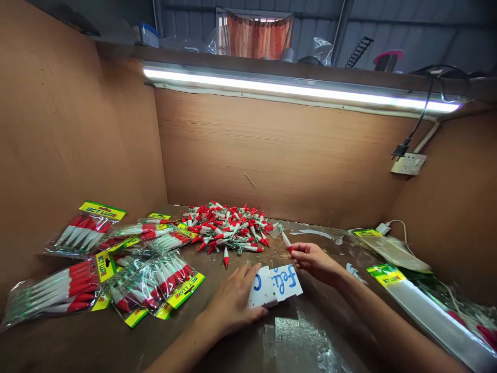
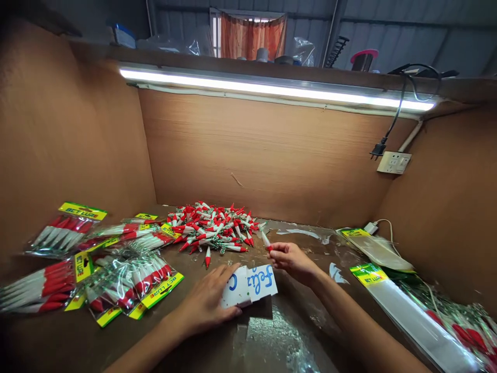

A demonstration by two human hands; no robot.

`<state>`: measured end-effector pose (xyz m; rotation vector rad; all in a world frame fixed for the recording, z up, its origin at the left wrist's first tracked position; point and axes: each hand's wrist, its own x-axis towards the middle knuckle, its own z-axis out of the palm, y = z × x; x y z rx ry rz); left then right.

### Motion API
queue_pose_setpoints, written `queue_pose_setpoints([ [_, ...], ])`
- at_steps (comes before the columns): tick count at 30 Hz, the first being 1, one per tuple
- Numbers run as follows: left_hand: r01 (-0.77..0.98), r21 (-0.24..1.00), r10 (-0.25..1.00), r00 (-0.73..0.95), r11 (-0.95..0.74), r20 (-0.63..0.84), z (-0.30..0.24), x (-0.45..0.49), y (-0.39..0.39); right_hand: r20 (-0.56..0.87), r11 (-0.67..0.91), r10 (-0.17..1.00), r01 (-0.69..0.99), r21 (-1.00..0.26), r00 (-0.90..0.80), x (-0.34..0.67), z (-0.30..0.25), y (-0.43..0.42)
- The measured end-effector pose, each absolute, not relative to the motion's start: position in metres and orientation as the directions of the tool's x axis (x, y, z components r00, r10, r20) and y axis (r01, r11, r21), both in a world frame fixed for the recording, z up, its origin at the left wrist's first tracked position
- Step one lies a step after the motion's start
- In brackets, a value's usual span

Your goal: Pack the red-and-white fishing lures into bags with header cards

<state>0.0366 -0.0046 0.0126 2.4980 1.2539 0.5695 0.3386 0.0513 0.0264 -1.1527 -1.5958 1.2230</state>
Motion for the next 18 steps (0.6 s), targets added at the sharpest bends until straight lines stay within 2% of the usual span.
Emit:
queue_pose_setpoints([
  [2,0.702,0.436,0.824,0.517,-0.563,0.231,0.014,0.037,-0.004,0.076,0.201,0.946,0.385,-0.901,-0.315,0.349,0.029,0.028],
  [5,0.698,0.448,0.828,0.498,-0.559,0.259,0.015,0.041,-0.004,0.178,0.374,0.924,0.698,-0.61,-0.339,0.346,0.03,-0.002],
  [7,0.667,0.467,0.812,0.516,-0.58,0.272,0.014,0.045,-0.006,0.262,0.441,0.897,0.774,-0.455,-0.357,0.331,0.028,-0.016],
  [9,0.623,0.502,0.796,0.533,-0.599,0.287,0.012,0.048,-0.007,0.306,0.492,0.866,0.784,-0.377,-0.397,0.314,0.026,-0.022],
  [12,0.578,0.548,0.787,0.54,-0.605,0.298,0.01,0.045,-0.006,0.258,0.601,0.799,0.713,-0.361,-0.543,0.3,0.028,-0.013],
  [15,0.569,0.569,0.788,0.555,-0.593,0.266,0.006,0.037,0.0,0.084,0.657,0.689,0.572,-0.491,-0.72,0.304,0.042,0.019],
  [16,0.571,0.572,0.789,0.56,-0.589,0.253,0.005,0.034,0.002,0.05,0.629,0.693,0.569,-0.53,-0.719,0.307,0.049,0.034],
  [18,0.579,0.572,0.792,0.564,-0.582,0.235,0.003,0.03,0.007,0.074,0.532,0.806,0.665,-0.523,-0.587,0.308,0.061,0.068],
])
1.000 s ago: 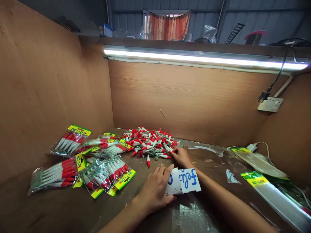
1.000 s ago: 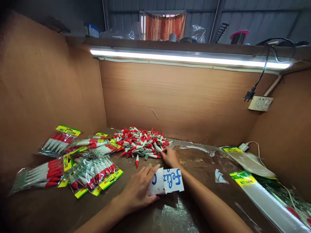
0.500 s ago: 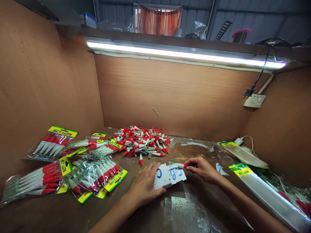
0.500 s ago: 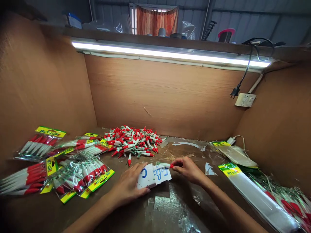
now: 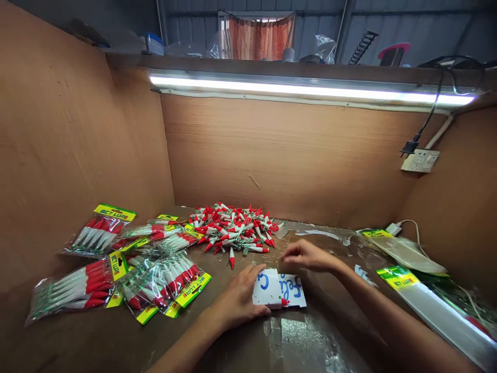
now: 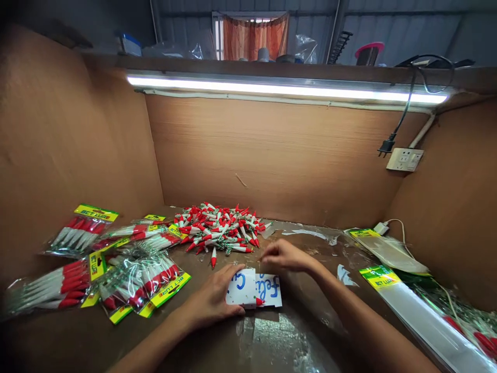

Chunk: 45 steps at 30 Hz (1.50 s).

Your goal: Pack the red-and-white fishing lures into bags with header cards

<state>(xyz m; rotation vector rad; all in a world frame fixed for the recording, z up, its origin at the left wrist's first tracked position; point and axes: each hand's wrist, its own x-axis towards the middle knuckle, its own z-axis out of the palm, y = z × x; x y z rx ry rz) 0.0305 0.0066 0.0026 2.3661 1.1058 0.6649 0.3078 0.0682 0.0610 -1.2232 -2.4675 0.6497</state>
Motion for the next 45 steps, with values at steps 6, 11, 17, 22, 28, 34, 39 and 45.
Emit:
queue_pose_setpoints([
  [6,0.603,0.529,0.782,0.583,-0.598,0.22,0.003,0.028,0.01,0.225,0.281,0.952,0.888,-0.365,-0.209,0.274,0.058,0.157],
  [11,0.594,0.526,0.774,0.589,-0.609,0.231,0.004,0.029,0.007,0.266,0.178,0.96,0.924,-0.34,-0.087,0.252,0.045,0.183],
  [17,0.609,0.541,0.789,0.585,-0.58,0.189,0.01,0.029,0.005,0.419,0.207,0.908,0.878,-0.432,-0.008,0.278,0.075,0.185],
  [22,0.569,0.564,0.772,0.596,-0.599,0.218,0.008,0.029,0.006,0.345,0.232,0.938,0.781,-0.58,-0.022,0.328,0.083,0.154],
  [28,0.534,0.564,0.73,0.654,-0.63,0.196,0.008,0.031,0.006,0.018,0.127,0.985,0.655,-0.745,-0.17,0.37,0.039,0.088],
  [34,0.54,0.557,0.726,0.665,-0.631,0.177,0.012,0.034,0.007,-0.007,0.125,0.975,0.577,-0.807,-0.221,0.382,0.025,0.036],
  [39,0.552,0.559,0.734,0.659,-0.619,0.163,0.014,0.035,0.005,0.193,0.387,0.921,0.745,-0.544,-0.338,0.378,0.039,-0.012],
  [45,0.55,0.555,0.735,0.654,-0.624,0.179,0.016,0.037,0.003,0.193,0.45,0.893,0.834,-0.321,-0.408,0.349,0.041,-0.038],
])
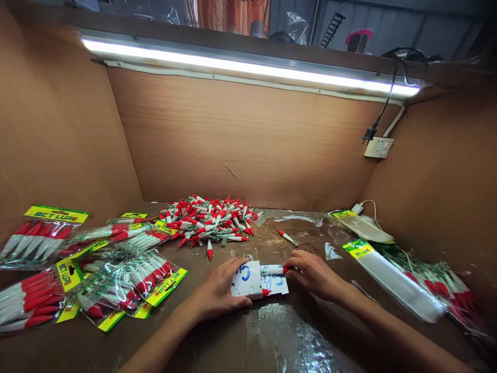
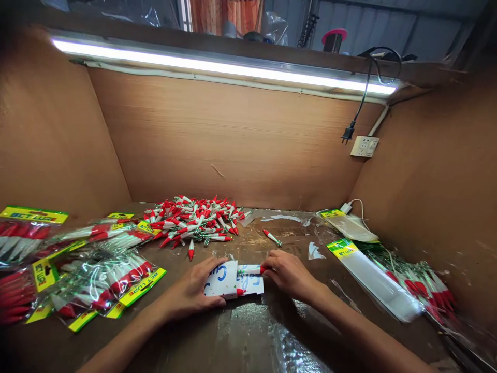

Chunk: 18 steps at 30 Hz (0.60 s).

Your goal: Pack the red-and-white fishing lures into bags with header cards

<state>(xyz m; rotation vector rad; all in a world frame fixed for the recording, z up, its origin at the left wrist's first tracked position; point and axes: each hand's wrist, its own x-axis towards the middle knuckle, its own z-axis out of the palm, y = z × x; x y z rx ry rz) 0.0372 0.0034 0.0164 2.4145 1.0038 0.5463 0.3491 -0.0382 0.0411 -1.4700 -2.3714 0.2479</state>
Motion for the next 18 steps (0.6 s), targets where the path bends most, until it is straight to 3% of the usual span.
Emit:
queue_pose_setpoints([
  [9,0.543,0.547,0.726,0.662,-0.637,0.188,0.018,0.037,0.005,0.118,0.471,0.88,0.813,-0.342,-0.459,0.351,0.038,-0.034],
  [18,0.522,0.556,0.715,0.669,-0.647,0.203,0.02,0.044,0.001,0.255,0.58,0.813,0.767,-0.274,-0.524,0.302,0.016,-0.043],
])
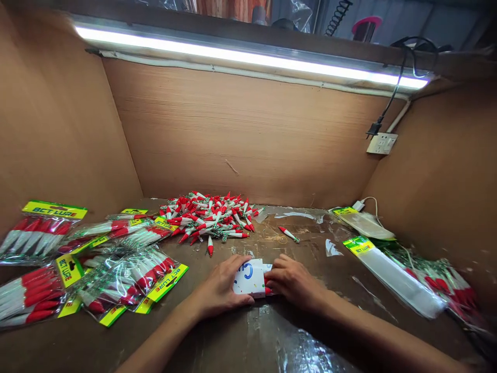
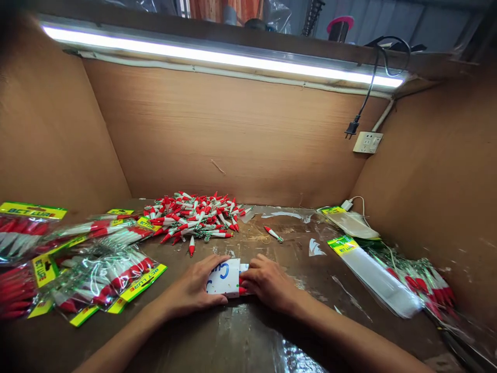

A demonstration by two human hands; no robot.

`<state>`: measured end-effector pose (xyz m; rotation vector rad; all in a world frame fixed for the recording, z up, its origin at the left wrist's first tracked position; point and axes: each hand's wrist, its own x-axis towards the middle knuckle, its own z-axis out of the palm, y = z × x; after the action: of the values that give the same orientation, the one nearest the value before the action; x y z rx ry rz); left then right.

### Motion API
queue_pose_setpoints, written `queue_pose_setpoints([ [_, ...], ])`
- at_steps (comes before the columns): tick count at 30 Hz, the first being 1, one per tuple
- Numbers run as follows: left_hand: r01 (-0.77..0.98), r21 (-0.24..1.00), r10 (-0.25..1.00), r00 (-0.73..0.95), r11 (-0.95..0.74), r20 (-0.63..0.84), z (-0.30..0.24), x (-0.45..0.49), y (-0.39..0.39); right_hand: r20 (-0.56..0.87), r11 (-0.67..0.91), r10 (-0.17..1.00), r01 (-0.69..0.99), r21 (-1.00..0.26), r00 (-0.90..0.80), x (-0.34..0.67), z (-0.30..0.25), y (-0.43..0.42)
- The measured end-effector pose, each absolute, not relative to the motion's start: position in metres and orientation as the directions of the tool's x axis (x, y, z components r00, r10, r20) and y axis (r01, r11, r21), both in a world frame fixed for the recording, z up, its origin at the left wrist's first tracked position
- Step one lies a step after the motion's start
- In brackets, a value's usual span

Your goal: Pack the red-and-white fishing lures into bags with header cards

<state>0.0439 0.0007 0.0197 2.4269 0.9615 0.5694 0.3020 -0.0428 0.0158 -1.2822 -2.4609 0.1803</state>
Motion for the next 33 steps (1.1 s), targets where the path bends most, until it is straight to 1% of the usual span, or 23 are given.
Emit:
queue_pose_setpoints([
  [2,0.522,0.552,0.711,0.674,-0.651,0.201,0.019,0.044,0.001,0.256,0.641,0.768,0.709,-0.294,-0.588,0.303,0.014,-0.04],
  [4,0.525,0.55,0.712,0.673,-0.65,0.199,0.017,0.043,0.002,0.286,0.658,0.753,0.66,-0.362,-0.593,0.314,0.016,-0.029],
  [5,0.529,0.55,0.716,0.669,-0.646,0.199,0.015,0.042,0.003,0.304,0.618,0.786,0.676,-0.401,-0.538,0.322,0.019,-0.019],
  [6,0.532,0.551,0.721,0.664,-0.643,0.198,0.014,0.042,0.003,0.312,0.542,0.84,0.719,-0.435,-0.445,0.331,0.021,-0.007],
  [8,0.538,0.55,0.724,0.661,-0.639,0.195,0.01,0.04,0.005,0.297,0.309,0.937,0.83,-0.465,-0.183,0.348,0.027,0.022],
  [9,0.539,0.548,0.723,0.664,-0.64,0.192,0.009,0.04,0.005,0.284,0.223,0.954,0.858,-0.462,-0.095,0.355,0.03,0.037],
  [11,0.541,0.543,0.72,0.669,-0.642,0.185,0.008,0.039,0.006,0.251,0.124,0.968,0.881,-0.457,-0.006,0.364,0.033,0.065],
  [13,0.542,0.543,0.721,0.668,-0.642,0.185,0.008,0.039,0.006,0.212,0.082,0.977,0.879,-0.47,0.023,0.366,0.034,0.087],
  [16,0.537,0.551,0.724,0.662,-0.639,0.195,0.012,0.04,0.004,0.178,0.073,0.984,0.845,-0.53,0.027,0.365,0.039,0.103],
  [21,0.493,0.57,0.697,0.685,-0.657,0.212,0.016,0.041,0.003,0.209,0.202,0.975,0.685,-0.7,-0.075,0.384,0.057,0.089],
  [22,0.49,0.572,0.695,0.687,-0.658,0.211,0.015,0.041,0.003,0.225,0.241,0.969,0.611,-0.754,-0.103,0.389,0.059,0.081],
  [24,0.49,0.571,0.695,0.687,-0.658,0.21,0.015,0.041,0.004,0.256,0.293,0.956,0.372,-0.881,-0.145,0.398,0.059,0.061],
  [26,0.492,0.569,0.695,0.688,-0.659,0.21,0.014,0.04,0.004,0.257,0.277,0.951,0.111,-0.954,-0.17,0.402,0.055,0.041],
  [27,0.494,0.568,0.696,0.687,-0.658,0.209,0.014,0.04,0.004,0.242,0.252,0.953,0.032,-0.967,-0.181,0.403,0.052,0.032],
  [29,0.505,0.562,0.702,0.682,-0.655,0.204,0.014,0.04,0.004,0.204,0.212,0.958,0.017,-0.977,-0.199,0.401,0.048,0.018],
  [33,0.516,0.553,0.703,0.683,-0.654,0.195,0.014,0.04,0.004,0.157,0.189,0.961,0.124,-0.974,-0.227,0.391,0.043,0.003],
])
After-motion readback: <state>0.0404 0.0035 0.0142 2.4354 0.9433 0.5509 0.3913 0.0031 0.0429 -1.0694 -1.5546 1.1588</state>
